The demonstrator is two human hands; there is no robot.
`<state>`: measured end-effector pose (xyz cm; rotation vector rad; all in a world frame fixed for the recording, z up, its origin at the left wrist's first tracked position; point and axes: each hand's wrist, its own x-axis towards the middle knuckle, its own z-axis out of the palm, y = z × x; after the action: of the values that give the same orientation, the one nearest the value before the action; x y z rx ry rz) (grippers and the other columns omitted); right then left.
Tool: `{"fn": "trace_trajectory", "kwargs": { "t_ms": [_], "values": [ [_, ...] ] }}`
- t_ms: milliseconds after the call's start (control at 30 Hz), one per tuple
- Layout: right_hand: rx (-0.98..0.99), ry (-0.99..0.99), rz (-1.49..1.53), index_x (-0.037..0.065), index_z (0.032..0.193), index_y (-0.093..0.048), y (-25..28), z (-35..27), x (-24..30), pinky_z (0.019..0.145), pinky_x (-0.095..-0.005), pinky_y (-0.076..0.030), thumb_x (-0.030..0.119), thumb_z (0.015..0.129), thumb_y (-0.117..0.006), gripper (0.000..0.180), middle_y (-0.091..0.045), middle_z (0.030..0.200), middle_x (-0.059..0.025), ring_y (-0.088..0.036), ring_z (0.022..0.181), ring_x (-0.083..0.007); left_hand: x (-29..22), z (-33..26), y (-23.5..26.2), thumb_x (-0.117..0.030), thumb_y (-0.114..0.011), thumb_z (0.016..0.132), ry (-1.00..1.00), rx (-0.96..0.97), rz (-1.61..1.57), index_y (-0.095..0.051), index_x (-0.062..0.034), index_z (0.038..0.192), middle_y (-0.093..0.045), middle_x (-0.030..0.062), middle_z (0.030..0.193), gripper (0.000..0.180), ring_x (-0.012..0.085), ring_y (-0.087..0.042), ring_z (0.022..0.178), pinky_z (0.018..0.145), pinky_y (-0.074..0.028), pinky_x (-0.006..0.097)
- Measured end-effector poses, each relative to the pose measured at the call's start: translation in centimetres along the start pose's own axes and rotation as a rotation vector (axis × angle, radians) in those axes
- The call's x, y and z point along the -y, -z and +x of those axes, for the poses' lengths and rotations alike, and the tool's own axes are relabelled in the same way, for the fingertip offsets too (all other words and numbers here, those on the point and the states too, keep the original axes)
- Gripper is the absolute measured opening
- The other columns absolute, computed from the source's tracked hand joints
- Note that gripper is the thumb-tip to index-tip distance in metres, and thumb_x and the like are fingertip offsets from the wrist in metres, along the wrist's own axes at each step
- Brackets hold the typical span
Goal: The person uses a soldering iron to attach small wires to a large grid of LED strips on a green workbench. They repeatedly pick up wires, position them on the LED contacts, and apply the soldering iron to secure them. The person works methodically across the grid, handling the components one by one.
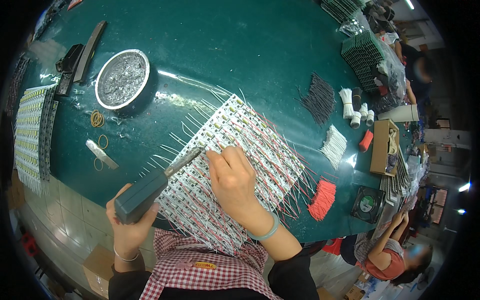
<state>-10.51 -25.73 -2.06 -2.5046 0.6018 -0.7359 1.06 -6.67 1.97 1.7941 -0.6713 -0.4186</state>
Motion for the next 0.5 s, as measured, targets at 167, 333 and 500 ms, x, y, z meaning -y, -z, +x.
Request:
{"fn": "trace_trajectory", "kwargs": {
  "t_ms": [167, 333, 500],
  "values": [
    [-0.004, 0.003, -0.007, -0.001, 0.093, -0.068, 0.13, -0.09, -0.05, 0.059, -0.0381, -0.045, -0.008, 0.074, -0.071, 0.020, -0.048, 0.075, -0.0092, -0.054, 0.070, -0.0264, -0.31, 0.00, 0.67, 0.002, -0.076, 0.067, -0.013, 0.001, 0.062, -0.070, 0.0049, 0.084, -0.063, 0.0107, 0.073, 0.018, 0.0176, -0.057, 0.061, 0.055, -0.044, 0.029],
    [-0.009, 0.002, -0.006, 0.000, 0.093, -0.068, 0.05, -0.19, -0.13, 0.059, -0.0384, -0.045, -0.008, 0.074, -0.071, 0.020, -0.048, 0.075, -0.0093, -0.054, 0.069, -0.0264, -0.38, -0.01, 0.71, 0.003, -0.077, 0.067, -0.027, -0.001, 0.028, -0.070, 0.0066, 0.087, -0.065, 0.0128, 0.079, 0.021, 0.0188, -0.061, 0.065, 0.058, -0.047, 0.029],
    [-0.026, -0.026, -0.004, 0.000, 0.091, -0.069, 0.08, -0.25, 0.04, 0.059, -0.0375, -0.045, -0.007, 0.075, -0.072, 0.018, -0.049, 0.075, -0.0090, -0.054, 0.069, -0.0258, -0.48, -0.29, 0.62, 0.003, -0.077, 0.068, 0.002, -0.019, -0.011, -0.070, 0.0072, 0.090, -0.068, 0.0152, 0.086, 0.023, 0.0198, -0.064, 0.071, 0.063, -0.050, 0.029]
  ]
}}
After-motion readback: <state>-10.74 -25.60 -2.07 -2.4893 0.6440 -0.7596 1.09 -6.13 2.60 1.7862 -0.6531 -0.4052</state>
